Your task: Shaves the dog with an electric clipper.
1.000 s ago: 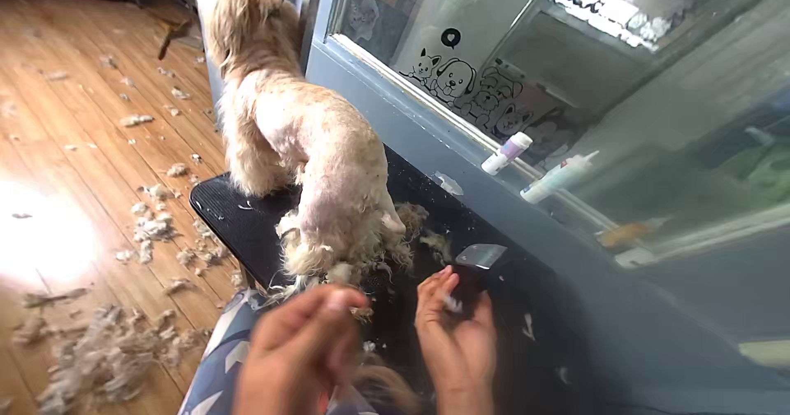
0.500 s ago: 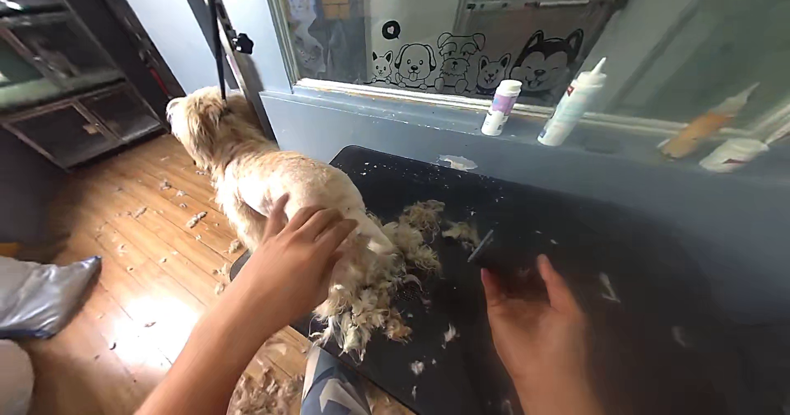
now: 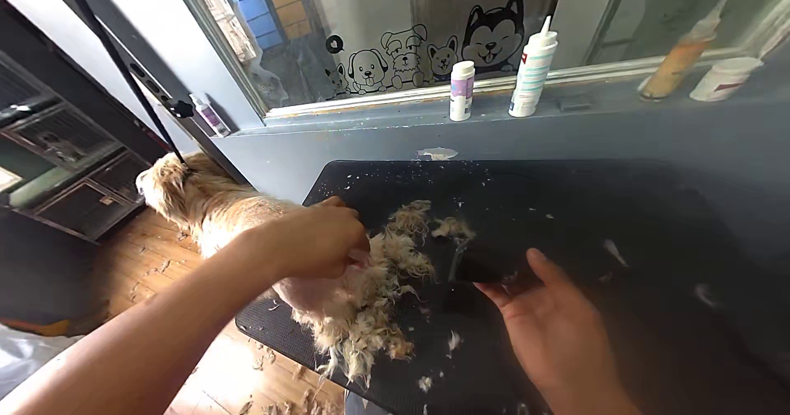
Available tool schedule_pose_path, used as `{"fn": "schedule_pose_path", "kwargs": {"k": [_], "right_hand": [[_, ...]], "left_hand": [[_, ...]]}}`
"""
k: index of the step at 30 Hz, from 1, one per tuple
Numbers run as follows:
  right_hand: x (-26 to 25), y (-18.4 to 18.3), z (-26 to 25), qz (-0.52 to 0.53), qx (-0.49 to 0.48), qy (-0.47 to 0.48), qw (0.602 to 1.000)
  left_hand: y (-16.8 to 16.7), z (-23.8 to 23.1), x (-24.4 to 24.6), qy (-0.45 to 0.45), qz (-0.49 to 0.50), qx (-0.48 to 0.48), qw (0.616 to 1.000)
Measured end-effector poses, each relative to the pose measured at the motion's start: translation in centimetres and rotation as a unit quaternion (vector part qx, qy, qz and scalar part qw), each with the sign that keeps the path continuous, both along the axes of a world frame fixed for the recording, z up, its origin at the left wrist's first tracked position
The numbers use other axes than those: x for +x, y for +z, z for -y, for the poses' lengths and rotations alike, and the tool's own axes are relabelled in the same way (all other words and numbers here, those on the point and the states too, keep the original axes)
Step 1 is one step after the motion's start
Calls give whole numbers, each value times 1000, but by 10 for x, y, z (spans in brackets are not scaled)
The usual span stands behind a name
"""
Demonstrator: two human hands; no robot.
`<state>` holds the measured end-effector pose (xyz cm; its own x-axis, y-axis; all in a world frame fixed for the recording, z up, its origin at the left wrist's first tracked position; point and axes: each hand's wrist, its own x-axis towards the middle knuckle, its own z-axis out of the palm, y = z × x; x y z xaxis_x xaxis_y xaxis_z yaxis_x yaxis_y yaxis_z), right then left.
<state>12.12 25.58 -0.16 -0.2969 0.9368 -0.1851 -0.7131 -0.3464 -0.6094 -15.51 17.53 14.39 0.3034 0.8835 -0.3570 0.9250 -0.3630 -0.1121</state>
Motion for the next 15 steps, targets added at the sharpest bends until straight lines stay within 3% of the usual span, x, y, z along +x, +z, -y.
{"fn": "schedule_pose_path", "kwargs": {"k": [5, 10, 15], "right_hand": [[-37, 14, 8, 6, 80, 13, 997], [-75, 33, 22, 40, 288, 30, 956], [-111, 29, 27, -51, 395, -17, 917]], "left_hand": [[22, 13, -25, 64, 182, 105, 976], [32, 27, -33, 158, 224, 142, 951], [41, 43, -37, 245, 286, 159, 913]]}}
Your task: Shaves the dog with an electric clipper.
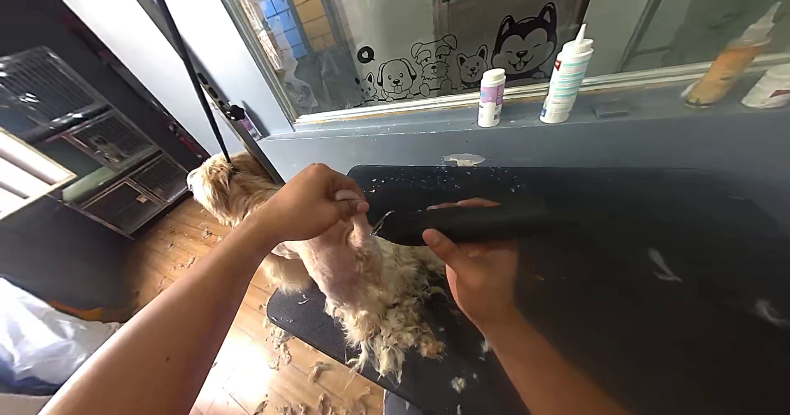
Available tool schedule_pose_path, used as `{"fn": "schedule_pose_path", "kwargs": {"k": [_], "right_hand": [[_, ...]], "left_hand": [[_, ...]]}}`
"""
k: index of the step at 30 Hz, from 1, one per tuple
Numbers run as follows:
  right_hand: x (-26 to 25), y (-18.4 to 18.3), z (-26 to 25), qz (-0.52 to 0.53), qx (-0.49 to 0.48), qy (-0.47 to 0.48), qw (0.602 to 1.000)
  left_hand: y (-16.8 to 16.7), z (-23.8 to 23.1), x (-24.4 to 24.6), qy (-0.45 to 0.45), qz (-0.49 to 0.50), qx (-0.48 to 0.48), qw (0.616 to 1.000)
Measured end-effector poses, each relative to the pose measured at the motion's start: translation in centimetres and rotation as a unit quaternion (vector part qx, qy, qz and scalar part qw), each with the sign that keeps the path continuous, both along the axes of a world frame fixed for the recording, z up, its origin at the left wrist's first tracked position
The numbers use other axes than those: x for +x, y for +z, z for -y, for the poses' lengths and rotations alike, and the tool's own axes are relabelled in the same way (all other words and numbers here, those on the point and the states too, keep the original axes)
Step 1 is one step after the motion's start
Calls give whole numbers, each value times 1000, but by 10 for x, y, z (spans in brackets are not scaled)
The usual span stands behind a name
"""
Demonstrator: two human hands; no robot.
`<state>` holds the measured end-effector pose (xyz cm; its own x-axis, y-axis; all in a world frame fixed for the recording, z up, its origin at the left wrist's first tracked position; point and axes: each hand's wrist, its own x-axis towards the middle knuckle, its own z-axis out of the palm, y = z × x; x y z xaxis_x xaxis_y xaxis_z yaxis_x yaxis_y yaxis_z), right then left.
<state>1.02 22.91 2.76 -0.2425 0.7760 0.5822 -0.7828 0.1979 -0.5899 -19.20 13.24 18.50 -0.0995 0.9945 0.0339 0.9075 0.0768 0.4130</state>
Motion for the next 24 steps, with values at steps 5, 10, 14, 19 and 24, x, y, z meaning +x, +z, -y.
{"fn": "schedule_pose_path", "kwargs": {"k": [5, 10, 14, 19, 24], "right_hand": [[-13, -3, -3, -60, 28, 32, 997], [-22, -5, 5, -43, 78, 29, 996], [-27, -13, 15, -24, 94, 16, 995], [-32, -21, 27, 5, 111, -17, 994], [-24, -13, 25, 22, 116, -13, 993]], "left_hand": [[1, 15, -8, 26, 89, 31, 995], [-5, 18, -12, 17, 116, 70, 991], [-7, 17, -10, 19, 118, 71, 990], [-8, 15, -8, 13, 112, 66, 991], [-12, 15, -8, 16, 109, 66, 992]]}}
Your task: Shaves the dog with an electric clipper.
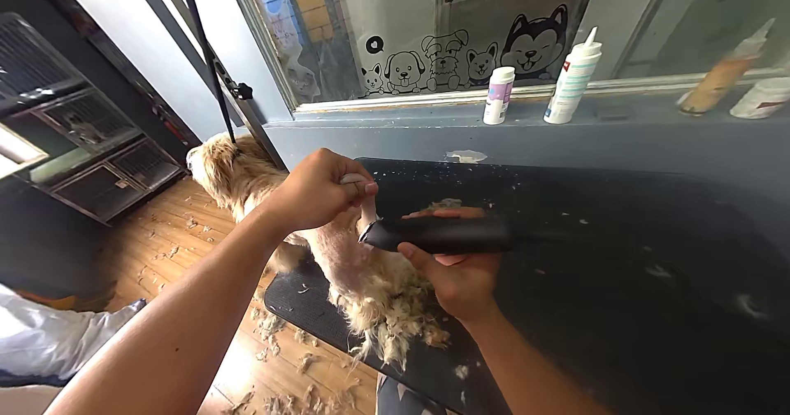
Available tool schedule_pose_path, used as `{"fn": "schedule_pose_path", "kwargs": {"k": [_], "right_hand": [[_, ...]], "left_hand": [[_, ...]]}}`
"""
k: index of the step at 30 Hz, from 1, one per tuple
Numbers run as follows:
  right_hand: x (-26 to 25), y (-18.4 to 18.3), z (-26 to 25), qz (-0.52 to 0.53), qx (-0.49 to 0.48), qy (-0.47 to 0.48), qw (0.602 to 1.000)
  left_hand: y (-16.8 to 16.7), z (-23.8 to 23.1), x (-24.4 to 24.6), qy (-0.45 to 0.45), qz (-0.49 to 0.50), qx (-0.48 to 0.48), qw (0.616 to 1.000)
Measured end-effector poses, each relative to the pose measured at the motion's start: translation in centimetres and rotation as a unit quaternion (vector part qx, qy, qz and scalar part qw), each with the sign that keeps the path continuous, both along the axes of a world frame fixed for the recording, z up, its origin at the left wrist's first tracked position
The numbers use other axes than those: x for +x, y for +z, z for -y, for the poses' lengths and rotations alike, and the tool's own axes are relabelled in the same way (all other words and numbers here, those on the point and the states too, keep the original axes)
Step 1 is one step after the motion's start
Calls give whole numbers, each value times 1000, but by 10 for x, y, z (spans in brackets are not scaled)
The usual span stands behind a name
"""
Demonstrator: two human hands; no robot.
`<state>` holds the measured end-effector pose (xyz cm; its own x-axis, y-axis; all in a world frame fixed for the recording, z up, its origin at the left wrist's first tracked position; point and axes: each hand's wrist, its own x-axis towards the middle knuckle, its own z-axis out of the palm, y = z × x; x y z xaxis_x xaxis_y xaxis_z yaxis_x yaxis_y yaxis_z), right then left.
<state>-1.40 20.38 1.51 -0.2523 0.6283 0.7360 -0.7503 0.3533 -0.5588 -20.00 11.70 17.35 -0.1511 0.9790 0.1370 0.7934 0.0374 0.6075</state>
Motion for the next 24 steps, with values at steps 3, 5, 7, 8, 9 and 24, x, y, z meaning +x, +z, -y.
{"fn": "schedule_pose_path", "kwargs": {"k": [3, 5, 7, 8, 9, 24], "right_hand": [[-3, 4, 2, -37, 8, -26, 999], [-6, 2, 7, -26, 28, -54, 998], [-8, -2, 11, 0, 32, -69, 997], [-8, -3, 13, 16, 32, -66, 997], [-7, -5, 13, 34, 35, -59, 997], [-10, -19, -49, -25, -178, 46, 983]], "left_hand": [[0, 1, -2, 9, 8, 14, 1000], [0, 1, -2, 7, 12, 26, 1000], [0, 1, -1, 8, 14, 31, 999], [-1, 1, -1, 10, 16, 32, 999], [-3, 1, 0, 11, 19, 32, 999], [-63, 22, -7, -1, 168, 230, 959]]}}
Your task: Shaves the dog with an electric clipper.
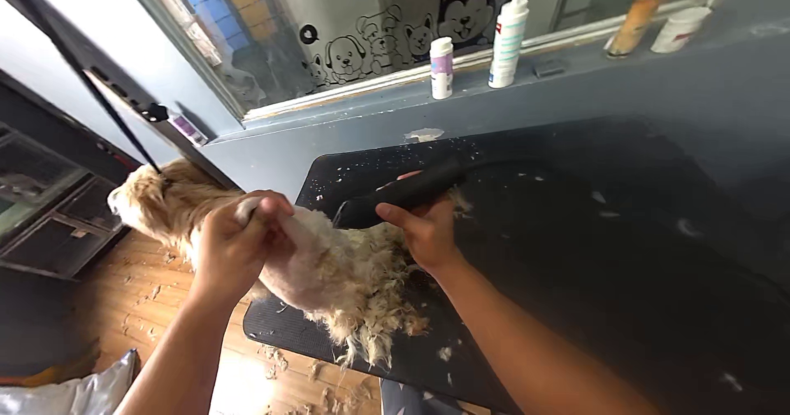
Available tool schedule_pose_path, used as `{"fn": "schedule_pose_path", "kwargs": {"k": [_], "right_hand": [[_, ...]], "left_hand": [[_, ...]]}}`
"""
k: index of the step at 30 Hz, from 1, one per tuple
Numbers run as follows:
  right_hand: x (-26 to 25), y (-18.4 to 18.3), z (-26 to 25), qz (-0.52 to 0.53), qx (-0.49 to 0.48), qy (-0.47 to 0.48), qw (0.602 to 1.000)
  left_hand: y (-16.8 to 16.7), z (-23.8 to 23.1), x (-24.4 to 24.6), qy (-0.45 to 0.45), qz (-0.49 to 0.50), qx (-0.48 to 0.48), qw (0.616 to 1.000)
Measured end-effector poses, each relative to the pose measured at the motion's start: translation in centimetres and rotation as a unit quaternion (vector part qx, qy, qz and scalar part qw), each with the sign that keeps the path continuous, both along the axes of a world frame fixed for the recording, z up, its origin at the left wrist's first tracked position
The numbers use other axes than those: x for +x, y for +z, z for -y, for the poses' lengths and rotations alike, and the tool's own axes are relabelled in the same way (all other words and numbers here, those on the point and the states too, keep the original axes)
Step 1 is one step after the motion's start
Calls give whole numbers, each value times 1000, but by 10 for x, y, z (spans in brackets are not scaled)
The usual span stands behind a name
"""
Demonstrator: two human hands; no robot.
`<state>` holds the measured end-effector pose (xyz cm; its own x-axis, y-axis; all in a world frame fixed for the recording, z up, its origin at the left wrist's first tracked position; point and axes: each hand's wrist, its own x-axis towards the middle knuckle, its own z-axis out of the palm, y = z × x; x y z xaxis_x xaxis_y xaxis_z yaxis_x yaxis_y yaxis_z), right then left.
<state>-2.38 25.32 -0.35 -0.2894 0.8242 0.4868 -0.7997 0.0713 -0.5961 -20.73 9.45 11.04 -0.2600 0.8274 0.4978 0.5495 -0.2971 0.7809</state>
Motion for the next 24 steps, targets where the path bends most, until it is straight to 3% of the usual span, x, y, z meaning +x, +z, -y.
{"fn": "schedule_pose_path", "kwargs": {"k": [2, 8, 24], "right_hand": [[-5, 0, 0, -3, -2, 4, 1000], [-16, 4, -1, -10, 20, 29, 999], [-14, -18, -7, 26, 26, 168, 985]], "left_hand": [[-3, -3, 6, -15, 12, 29, 999], [-7, -15, 38, -32, 170, 76, 982], [-1, -27, 39, 15, 182, 108, 977]]}}
